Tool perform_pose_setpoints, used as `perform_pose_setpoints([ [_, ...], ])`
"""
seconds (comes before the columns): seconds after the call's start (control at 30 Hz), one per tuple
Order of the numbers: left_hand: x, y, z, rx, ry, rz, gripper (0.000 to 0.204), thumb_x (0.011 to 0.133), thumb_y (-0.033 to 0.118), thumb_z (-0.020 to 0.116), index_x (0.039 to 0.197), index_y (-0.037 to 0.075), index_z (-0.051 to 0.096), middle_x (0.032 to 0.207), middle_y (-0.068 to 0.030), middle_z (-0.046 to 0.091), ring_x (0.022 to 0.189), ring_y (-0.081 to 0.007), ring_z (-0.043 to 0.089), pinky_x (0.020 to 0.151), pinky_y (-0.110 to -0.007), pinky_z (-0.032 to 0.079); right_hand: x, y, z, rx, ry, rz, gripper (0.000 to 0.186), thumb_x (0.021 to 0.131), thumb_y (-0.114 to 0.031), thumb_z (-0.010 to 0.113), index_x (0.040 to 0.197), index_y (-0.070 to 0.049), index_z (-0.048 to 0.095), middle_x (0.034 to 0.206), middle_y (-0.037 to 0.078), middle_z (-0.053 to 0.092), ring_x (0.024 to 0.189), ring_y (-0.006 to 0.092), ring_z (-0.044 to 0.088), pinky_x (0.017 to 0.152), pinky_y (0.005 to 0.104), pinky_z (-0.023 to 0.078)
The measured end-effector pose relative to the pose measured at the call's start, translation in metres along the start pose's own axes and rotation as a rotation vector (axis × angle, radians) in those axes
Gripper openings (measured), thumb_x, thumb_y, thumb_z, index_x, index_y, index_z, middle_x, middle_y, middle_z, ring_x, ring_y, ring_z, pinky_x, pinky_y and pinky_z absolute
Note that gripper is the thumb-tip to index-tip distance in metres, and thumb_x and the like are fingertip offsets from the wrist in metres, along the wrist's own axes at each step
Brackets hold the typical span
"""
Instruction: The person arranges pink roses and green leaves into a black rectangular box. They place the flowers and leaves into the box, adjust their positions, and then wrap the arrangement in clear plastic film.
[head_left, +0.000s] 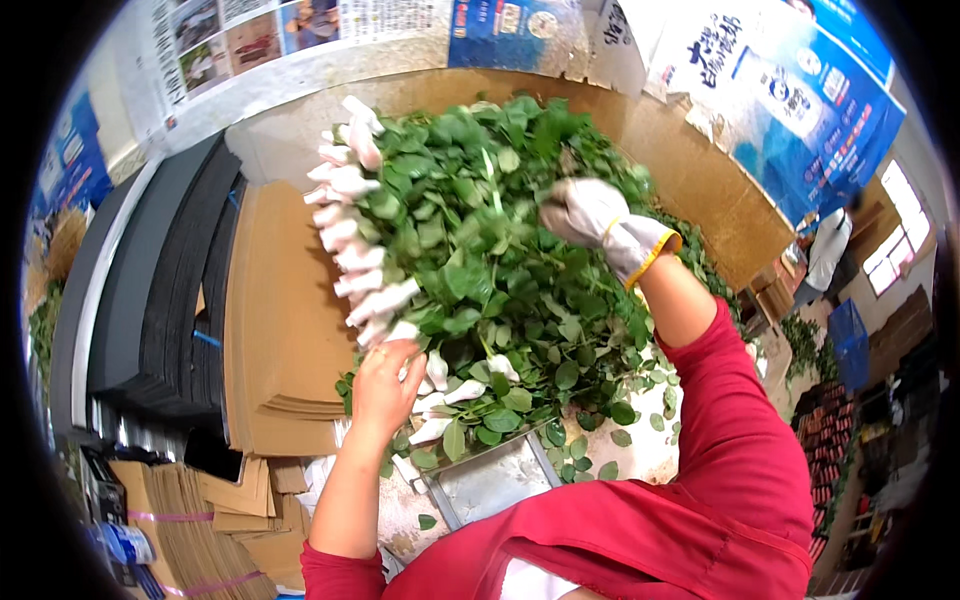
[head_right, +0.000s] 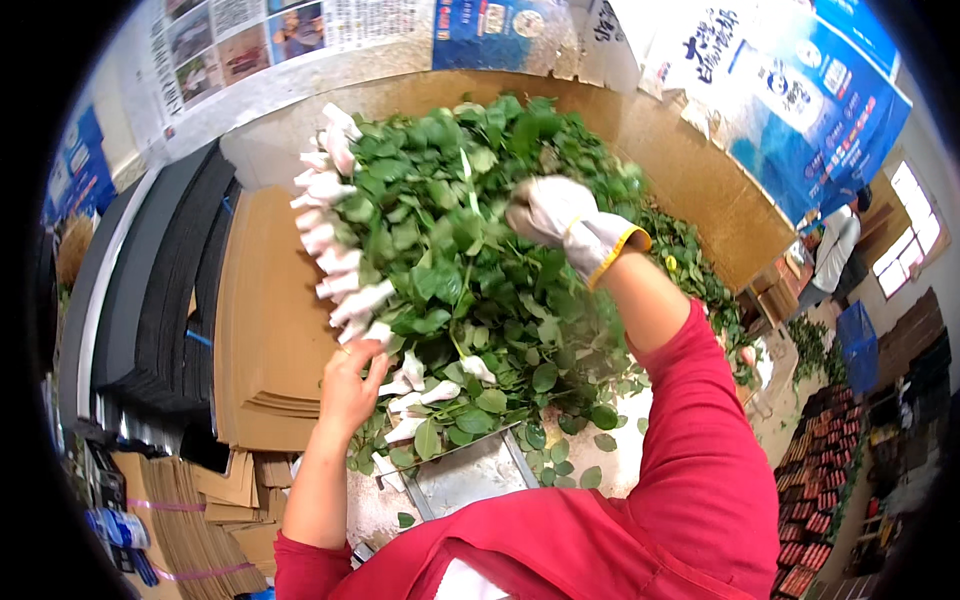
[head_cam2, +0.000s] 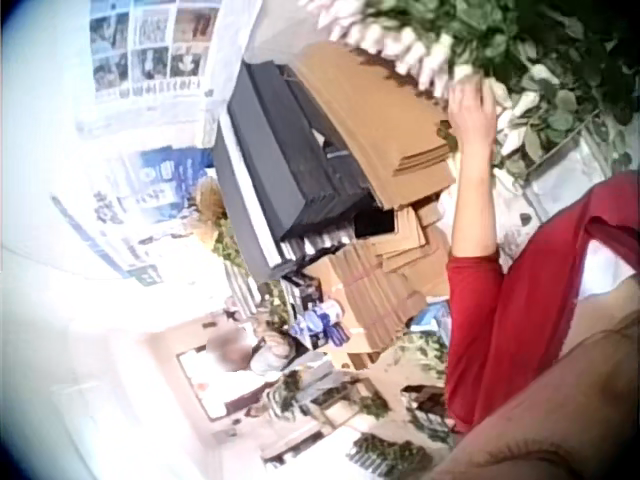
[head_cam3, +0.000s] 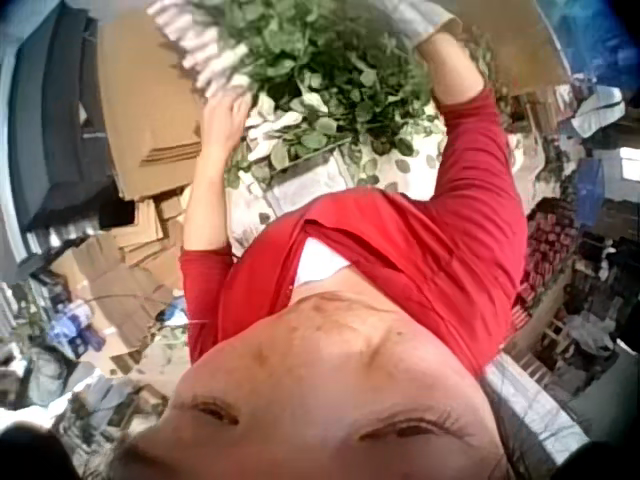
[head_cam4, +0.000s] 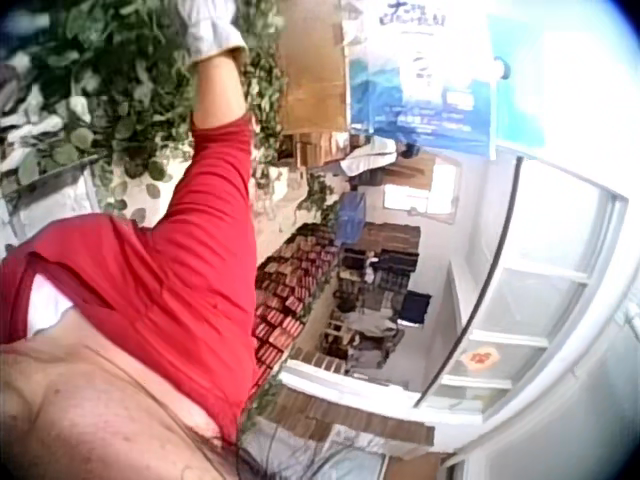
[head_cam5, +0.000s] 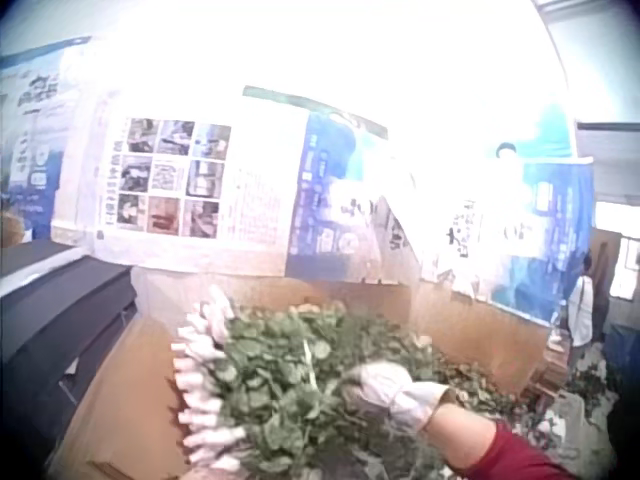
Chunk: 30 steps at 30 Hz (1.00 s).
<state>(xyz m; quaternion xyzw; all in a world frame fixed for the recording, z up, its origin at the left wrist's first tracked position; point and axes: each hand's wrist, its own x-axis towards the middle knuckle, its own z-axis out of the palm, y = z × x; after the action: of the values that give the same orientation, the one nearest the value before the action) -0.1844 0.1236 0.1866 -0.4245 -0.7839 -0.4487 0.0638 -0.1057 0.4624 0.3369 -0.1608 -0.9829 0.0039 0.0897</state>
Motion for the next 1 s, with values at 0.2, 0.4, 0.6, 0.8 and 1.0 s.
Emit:
perform_pose_setpoints([
  [0.2,0.01,-0.043,0.061,0.435,-0.226,0.099,0.064,0.078,0.025,0.078,0.134,0.009,0.052,0.139,-0.0174,0.046,0.123,-0.0355,0.046,0.109,-0.048,0.032,-0.065,0.092,0.16,-0.077,0.232,0.106,0.062,0.082,-0.044,0.066,0.13,-0.008,0.055,0.121,0.016,0.065,0.102,0.0357,0.066,0.089,0.0392,0.053],
  [0.4,0.015,-0.045,0.094,0.454,-0.362,-0.051,0.049,0.085,0.047,0.067,0.104,0.002,0.069,0.098,-0.0156,0.066,0.096,-0.0348,0.059,0.084,-0.044,0.046,-0.044,0.068,0.13,-0.17,-0.324,0.174,0.015,0.078,-0.018,0.065,0.086,-0.006,0.071,0.089,0.017,0.071,0.084,0.0312,0.071,0.07,0.0393,0.057],
  [0.6,0.025,-0.064,0.128,-0.562,-0.479,-0.648,0.033,0.097,0.028,0.057,0.105,-0.003,0.067,0.1,-0.0145,0.073,0.093,-0.0238,0.067,0.084,-0.034,0.049,-0.002,0.068,0.083,-0.405,-0.15,-0.058,0.011,0.076,-0.014,0.067,0.083,-0.006,0.072,0.086,0.014,0.072,0.081,0.0287,0.071,0.07,0.0394,0.057],
  [0.8,0.084,-0.076,0.038,-0.534,-0.543,-0.719,0.027,0.099,0.025,0.056,0.091,0.0,0.062,0.061,-0.0055,0.057,0.057,-0.0189,0.059,0.056,-0.034,0.048,0.005,0.082,0.109,-0.278,-0.214,0.02,0.021,0.074,-0.014,0.07,0.092,-0.004,0.071,0.094,0.019,0.071,0.087,0.031,0.071,0.077,0.0405,0.057],
  [1.0,0.069,-0.085,0.051,0.327,-0.302,-0.126,0.024,0.088,0.027,0.067,0.088,0.003,0.063,0.084,-0.0153,0.062,0.083,-0.0353,0.06,0.075,-0.045,0.048,-0.046,0.069,0.196,-0.378,-0.147,0.231,0.067,0.091,-0.024,0.055,0.15,-0.005,0.031,0.154,0.024,0.028,0.119,0.0288,0.055,0.1,0.0434,0.045],
])
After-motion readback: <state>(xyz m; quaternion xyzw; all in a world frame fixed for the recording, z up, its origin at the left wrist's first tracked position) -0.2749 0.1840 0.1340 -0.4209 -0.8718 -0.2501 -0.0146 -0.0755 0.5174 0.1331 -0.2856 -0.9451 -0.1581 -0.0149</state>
